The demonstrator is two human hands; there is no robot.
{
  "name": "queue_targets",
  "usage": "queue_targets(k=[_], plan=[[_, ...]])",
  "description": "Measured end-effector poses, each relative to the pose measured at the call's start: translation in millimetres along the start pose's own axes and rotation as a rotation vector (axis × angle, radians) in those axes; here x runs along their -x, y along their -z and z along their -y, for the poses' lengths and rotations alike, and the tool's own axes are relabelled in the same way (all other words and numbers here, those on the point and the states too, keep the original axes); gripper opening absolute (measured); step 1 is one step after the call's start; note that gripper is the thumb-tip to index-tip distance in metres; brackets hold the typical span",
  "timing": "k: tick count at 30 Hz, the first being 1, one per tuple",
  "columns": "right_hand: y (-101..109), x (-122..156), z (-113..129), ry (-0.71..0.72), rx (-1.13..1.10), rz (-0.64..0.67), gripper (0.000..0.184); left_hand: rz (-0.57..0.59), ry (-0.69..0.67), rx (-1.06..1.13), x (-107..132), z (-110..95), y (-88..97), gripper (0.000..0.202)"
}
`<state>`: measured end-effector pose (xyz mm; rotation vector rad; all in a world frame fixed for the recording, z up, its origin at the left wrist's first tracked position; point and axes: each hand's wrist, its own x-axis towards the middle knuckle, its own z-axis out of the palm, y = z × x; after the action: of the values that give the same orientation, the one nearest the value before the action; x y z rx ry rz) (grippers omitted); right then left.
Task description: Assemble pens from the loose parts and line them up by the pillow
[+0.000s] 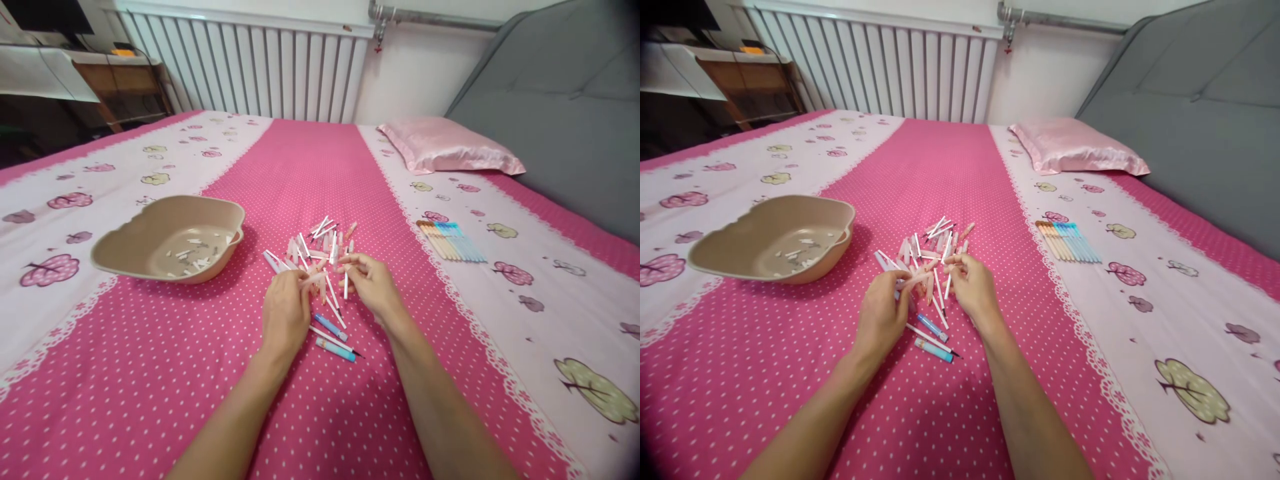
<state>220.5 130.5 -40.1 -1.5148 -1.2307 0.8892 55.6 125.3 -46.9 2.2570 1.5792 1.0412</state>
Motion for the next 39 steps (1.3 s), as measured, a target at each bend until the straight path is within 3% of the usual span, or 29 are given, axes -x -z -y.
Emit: queue_targets(k=[7, 11, 16, 20, 25, 32, 39], plan=[[-1.7, -1.6, 8.2, 0.097, -0.291, -0.193, 0.023, -0.063, 0.197, 0.248, -2.0, -7.0, 10.6, 0.021], [0.0, -1.6, 12.2, 0.153, -0.375, -0.374, 0.025, -0.079, 0.164, 0.323, -3.2, -6.4, 12.9, 0.029], [2.9, 2.8, 19.9, 0.241, -0.368, -0.475, 0.028, -0.015, 0.151, 0.448, -2.2, -6.6, 11.2, 0.027], [2.7, 7.7, 25.8, 0.324, -0.331, -0.482, 0.028, 0.086, 0.15, 0.567, 0.6, -12.2, 12.2, 0.027], [1.5, 16.9, 38.2, 0.445, -0.284, -0.46, 0.026, 0.169, 0.085, 0.546, 4.1, -16.7, 11.6, 0.026], [2.6, 31.2, 55.0, 0.56, -0.1, -0.488, 0.058, 0.232, 0.056, 0.506, 7.0, -16.9, 10.0, 0.025], [1.8, 34.2, 57.3, 0.598, -0.026, -0.466, 0.058, 0.248, 0.015, 0.464, 6.6, -19.9, 10.9, 0.021]])
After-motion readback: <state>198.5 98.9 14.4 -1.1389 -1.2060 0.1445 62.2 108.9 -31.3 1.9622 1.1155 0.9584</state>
